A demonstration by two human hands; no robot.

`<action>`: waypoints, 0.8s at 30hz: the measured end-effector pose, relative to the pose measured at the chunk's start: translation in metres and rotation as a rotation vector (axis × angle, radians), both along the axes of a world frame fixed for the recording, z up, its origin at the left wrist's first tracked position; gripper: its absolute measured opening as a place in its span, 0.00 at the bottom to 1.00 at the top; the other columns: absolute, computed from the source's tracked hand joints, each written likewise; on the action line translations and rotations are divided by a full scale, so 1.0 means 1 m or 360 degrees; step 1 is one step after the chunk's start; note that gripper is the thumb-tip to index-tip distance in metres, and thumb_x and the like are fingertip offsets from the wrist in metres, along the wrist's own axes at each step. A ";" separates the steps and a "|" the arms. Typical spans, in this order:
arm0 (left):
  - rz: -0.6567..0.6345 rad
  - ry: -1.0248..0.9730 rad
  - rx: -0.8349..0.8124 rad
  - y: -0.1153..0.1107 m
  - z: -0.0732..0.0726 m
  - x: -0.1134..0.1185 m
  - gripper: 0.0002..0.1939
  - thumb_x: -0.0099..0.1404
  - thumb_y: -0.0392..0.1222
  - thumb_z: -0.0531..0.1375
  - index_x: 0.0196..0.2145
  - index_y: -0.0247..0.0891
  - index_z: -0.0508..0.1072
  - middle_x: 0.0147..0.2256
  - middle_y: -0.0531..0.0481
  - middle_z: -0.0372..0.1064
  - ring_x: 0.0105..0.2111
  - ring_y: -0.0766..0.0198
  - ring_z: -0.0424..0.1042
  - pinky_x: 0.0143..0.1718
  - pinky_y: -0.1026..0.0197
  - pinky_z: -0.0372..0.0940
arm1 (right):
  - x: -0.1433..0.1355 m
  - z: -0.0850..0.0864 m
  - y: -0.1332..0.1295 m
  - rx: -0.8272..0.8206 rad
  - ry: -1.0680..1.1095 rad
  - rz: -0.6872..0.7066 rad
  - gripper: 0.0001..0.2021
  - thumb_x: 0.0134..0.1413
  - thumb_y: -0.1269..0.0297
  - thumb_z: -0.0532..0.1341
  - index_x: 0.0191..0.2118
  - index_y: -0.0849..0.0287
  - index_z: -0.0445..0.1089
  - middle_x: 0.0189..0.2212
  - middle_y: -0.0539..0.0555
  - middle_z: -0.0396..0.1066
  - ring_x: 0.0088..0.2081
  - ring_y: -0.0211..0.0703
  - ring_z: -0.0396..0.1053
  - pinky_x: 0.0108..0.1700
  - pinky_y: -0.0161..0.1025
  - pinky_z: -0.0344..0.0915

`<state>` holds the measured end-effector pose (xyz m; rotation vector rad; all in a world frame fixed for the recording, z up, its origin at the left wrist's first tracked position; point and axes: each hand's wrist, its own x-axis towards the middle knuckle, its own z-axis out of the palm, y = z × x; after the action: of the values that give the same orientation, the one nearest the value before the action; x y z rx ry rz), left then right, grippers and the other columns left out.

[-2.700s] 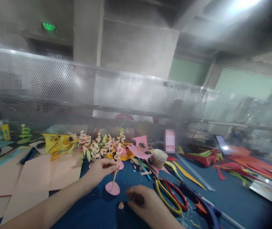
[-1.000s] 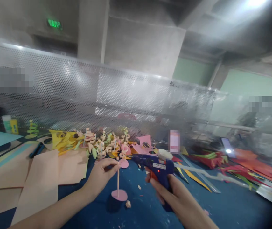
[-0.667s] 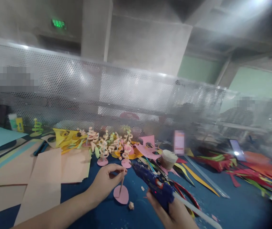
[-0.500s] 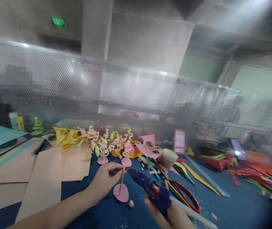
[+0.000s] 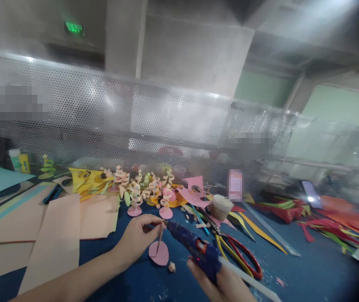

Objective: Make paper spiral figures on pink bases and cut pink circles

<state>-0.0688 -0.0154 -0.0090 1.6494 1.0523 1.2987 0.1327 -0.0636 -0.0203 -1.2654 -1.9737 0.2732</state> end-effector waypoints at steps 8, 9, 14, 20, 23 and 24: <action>0.0035 -0.0002 -0.0019 0.002 -0.002 0.000 0.09 0.55 0.41 0.57 0.27 0.34 0.75 0.26 0.47 0.72 0.27 0.62 0.69 0.29 0.64 0.64 | -0.001 0.010 -0.001 0.0028 0.0038 0.0061 0.16 0.53 0.52 0.52 0.39 0.57 0.69 0.35 0.58 0.73 0.40 0.51 0.70 0.42 0.41 0.67; 0.0038 -0.0002 -0.0021 0.002 -0.002 0.000 0.09 0.55 0.41 0.57 0.27 0.34 0.75 0.26 0.47 0.72 0.27 0.62 0.70 0.29 0.64 0.64 | -0.001 0.011 -0.001 0.0018 0.0050 0.0070 0.16 0.53 0.53 0.53 0.38 0.57 0.69 0.35 0.58 0.73 0.40 0.51 0.70 0.42 0.41 0.67; 0.0038 0.0001 -0.0024 0.003 -0.003 -0.001 0.09 0.55 0.41 0.57 0.27 0.34 0.75 0.26 0.46 0.73 0.28 0.61 0.70 0.30 0.63 0.65 | -0.004 0.014 -0.003 -0.0006 0.0134 0.0093 0.16 0.52 0.54 0.53 0.39 0.59 0.69 0.35 0.59 0.73 0.40 0.50 0.70 0.41 0.40 0.66; 0.0038 0.0005 -0.0043 0.002 -0.003 0.000 0.10 0.55 0.42 0.57 0.28 0.33 0.75 0.27 0.46 0.73 0.27 0.61 0.70 0.29 0.63 0.66 | 0.001 0.026 -0.006 -0.0192 0.0230 -0.0040 0.15 0.49 0.53 0.55 0.36 0.58 0.70 0.30 0.57 0.73 0.34 0.49 0.70 0.38 0.41 0.67; 0.0026 0.0013 -0.0076 0.003 -0.004 0.000 0.11 0.55 0.44 0.58 0.29 0.33 0.75 0.26 0.46 0.72 0.26 0.61 0.70 0.30 0.62 0.66 | 0.026 0.036 -0.001 -0.0504 0.0391 -0.0211 0.19 0.48 0.47 0.53 0.27 0.59 0.70 0.19 0.53 0.70 0.23 0.44 0.68 0.28 0.37 0.67; 0.0018 0.0016 -0.0086 0.003 -0.004 0.000 0.11 0.55 0.44 0.58 0.29 0.33 0.75 0.25 0.47 0.72 0.26 0.61 0.70 0.30 0.62 0.66 | 0.039 0.038 0.001 -0.0594 0.0486 -0.0235 0.19 0.46 0.47 0.55 0.26 0.60 0.70 0.20 0.53 0.70 0.24 0.43 0.68 0.28 0.36 0.66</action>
<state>-0.0691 -0.0127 -0.0128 1.6129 1.0949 1.2599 0.1716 -0.0626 0.0173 -1.4931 -1.6057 0.7419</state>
